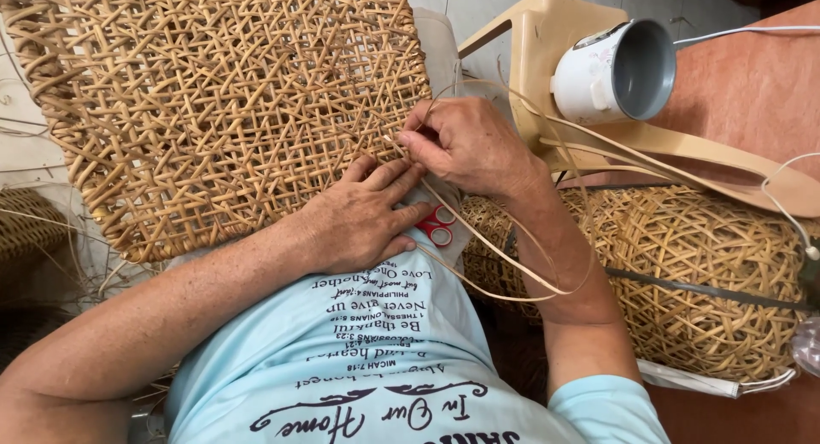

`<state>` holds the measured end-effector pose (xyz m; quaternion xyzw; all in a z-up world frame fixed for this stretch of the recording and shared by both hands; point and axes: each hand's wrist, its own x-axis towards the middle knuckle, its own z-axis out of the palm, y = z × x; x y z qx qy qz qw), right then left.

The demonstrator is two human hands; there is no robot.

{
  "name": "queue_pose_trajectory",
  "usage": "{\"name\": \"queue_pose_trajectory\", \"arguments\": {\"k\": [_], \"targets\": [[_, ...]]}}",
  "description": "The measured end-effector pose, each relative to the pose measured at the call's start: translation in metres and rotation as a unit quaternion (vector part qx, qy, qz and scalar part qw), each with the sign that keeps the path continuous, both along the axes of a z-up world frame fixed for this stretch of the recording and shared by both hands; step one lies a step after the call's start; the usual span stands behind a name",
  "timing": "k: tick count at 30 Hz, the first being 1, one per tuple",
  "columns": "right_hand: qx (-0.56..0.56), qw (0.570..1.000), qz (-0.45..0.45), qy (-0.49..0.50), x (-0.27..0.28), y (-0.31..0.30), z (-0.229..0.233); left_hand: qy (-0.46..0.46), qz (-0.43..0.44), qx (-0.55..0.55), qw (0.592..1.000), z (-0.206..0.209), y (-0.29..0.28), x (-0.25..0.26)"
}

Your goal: Weaving natural fiber strands into a rectangular frame and trimming excess with scissors

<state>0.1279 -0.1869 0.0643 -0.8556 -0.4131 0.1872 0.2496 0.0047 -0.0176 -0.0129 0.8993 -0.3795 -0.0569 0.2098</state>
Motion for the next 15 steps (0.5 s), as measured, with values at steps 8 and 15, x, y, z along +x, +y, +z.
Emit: {"name": "queue_pose_trajectory", "arguments": {"k": [8, 15], "targets": [[-0.015, 1.000, 0.019, -0.009, 0.003, 0.009, 0.005, -0.003, -0.001, 0.000, 1.000, 0.000, -0.001, 0.000], [-0.052, 0.998, 0.033, -0.027, 0.004, 0.022, 0.000, -0.014, 0.005, -0.004, 1.000, -0.007, -0.003, 0.000]]}}
